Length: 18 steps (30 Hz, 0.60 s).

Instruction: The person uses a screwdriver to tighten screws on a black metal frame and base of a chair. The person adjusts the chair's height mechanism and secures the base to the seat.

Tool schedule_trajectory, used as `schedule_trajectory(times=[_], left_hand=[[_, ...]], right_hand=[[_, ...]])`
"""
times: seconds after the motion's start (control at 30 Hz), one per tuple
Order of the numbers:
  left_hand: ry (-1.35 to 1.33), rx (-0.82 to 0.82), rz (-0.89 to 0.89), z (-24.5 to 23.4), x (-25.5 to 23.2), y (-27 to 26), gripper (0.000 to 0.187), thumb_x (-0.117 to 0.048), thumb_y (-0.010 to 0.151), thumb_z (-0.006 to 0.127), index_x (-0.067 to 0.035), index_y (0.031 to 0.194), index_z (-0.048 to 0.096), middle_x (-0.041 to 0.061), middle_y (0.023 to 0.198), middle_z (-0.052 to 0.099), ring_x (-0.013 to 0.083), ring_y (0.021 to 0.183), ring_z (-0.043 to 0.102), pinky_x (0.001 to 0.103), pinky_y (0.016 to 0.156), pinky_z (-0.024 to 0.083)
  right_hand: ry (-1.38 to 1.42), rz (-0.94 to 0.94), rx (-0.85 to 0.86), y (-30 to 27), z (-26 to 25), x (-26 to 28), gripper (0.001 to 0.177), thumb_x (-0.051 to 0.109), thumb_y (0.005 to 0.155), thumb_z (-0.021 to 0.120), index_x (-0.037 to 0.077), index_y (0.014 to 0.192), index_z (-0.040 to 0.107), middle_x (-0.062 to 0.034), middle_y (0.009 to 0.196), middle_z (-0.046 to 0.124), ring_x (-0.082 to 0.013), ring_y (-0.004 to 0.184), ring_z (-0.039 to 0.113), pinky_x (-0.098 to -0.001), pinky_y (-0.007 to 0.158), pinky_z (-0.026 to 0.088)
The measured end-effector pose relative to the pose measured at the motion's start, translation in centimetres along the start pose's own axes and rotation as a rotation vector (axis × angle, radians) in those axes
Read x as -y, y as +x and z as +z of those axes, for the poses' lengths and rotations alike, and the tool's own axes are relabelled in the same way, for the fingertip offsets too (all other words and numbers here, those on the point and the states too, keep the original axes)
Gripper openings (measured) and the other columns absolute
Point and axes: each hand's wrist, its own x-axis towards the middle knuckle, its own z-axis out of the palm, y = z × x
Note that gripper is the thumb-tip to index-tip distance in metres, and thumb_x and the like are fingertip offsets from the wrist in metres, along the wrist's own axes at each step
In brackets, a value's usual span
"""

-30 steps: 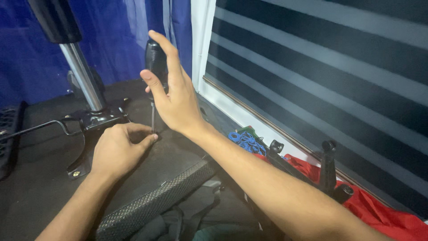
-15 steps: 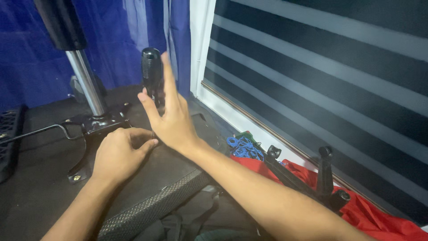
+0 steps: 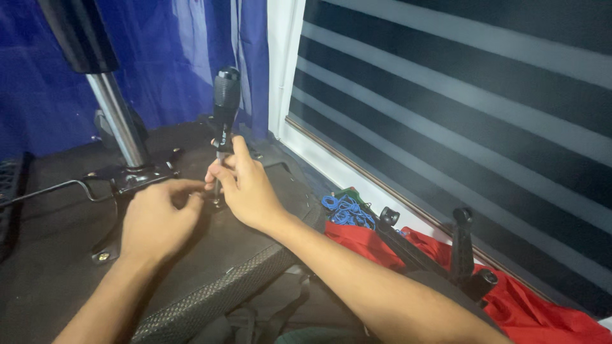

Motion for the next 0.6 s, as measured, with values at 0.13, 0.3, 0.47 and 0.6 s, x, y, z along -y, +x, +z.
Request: schedule_trajectory(times=[0.13,0.3,0.47,0.6], left_hand=[[-0.090,-0.075,0.043,-0.3,0.1,0.1,0.035,-0.028,0.089,0.068,-0.015,0.120,0.078,0.018,0.099,0.078,0.0323,0.091,0.076,0.043,0.084,0.056],[-0.085,0.129,-0.093,-0.5,0.0,0.3,0.036,-0.022,0.089,0.070,-0.022,0.125,0.076,0.017,0.101,0.080,0.0322,0.091,0.079,0.041,0.089,0.057],[-0.079,0.140,0.015,-0.3,0.2,0.3,0.037,-0.015,0.084,0.075,-0.019,0.121,0.077,0.013,0.109,0.078,0.0299,0.102,0.075,0.041,0.092,0.055],[-0.067,0.155,0.052,-0.1,0.5,0.4,0.037,-0.014,0.084,0.074,-0.018,0.121,0.077,0.012,0.110,0.078,0.0297,0.104,0.075,0.041,0.093,0.055]], right_hand=[[0.037,0.075,-0.048,0.3,0.0,0.1,0.024,0.011,0.104,0.058,-0.001,0.123,0.049,-0.0110,0.089,0.073,-0.0170,0.080,0.075,-0.0287,0.065,0.059],[0.027,0.107,-0.078,0.2,-0.1,0.8,0.020,0.011,0.101,0.060,0.000,0.118,0.056,-0.0090,0.088,0.074,-0.0154,0.079,0.075,-0.0292,0.066,0.060],[-0.030,0.084,-0.044,-0.3,-0.1,1.3,0.014,0.013,0.104,0.062,0.000,0.108,0.060,-0.0064,0.084,0.073,-0.0131,0.077,0.072,-0.0291,0.068,0.059],[-0.006,0.120,-0.038,-0.3,-0.5,0.7,0.012,0.011,0.103,0.060,0.000,0.109,0.060,-0.0056,0.083,0.072,-0.0129,0.077,0.072,-0.0281,0.069,0.059]])
